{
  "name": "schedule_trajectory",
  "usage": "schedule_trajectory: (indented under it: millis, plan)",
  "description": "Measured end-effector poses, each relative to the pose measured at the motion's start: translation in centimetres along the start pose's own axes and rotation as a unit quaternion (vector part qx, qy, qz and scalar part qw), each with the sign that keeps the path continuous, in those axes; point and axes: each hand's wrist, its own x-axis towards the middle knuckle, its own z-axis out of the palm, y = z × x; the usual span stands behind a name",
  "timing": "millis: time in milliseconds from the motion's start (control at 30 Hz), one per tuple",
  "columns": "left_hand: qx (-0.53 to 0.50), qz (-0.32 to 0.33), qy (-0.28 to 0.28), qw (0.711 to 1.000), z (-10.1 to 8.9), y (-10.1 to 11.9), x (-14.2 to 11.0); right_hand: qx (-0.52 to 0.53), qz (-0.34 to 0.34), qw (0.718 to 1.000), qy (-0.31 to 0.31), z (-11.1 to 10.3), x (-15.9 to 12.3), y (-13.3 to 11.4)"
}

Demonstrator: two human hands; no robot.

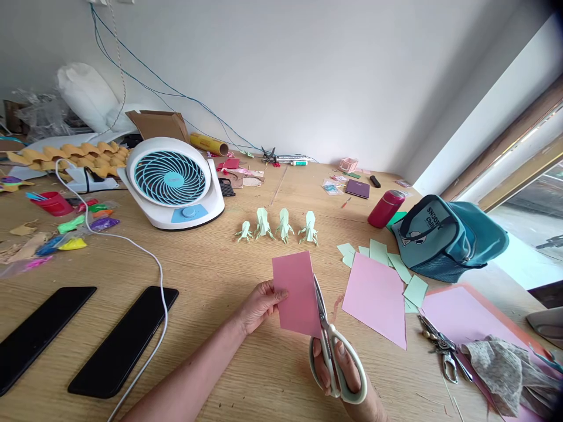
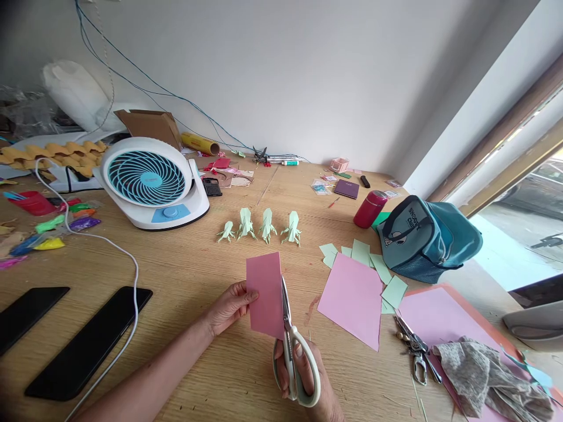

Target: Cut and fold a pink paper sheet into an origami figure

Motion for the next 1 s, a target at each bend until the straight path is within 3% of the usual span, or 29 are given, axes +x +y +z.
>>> schedule_trajectory:
  millis: [233,500,1000]
  plan:
    - [-0.018,-0.019,-0.009,1.000,-0.9,0.3,0.1,-0.038,0.004,0.999,-0.020,0.2,-0.1,-0.5]
    - [-0.048,0.021,0.024,0.998,-1.5,0.5,0.5,-0.043,0.012,0.997,-0.067,0.1,0.2,-0.4]
    - [-0.049,0.020,0.025,0.998,-1.3,0.3,0.5,-0.035,0.006,0.998,-0.058,-0.2,0.0,0.3]
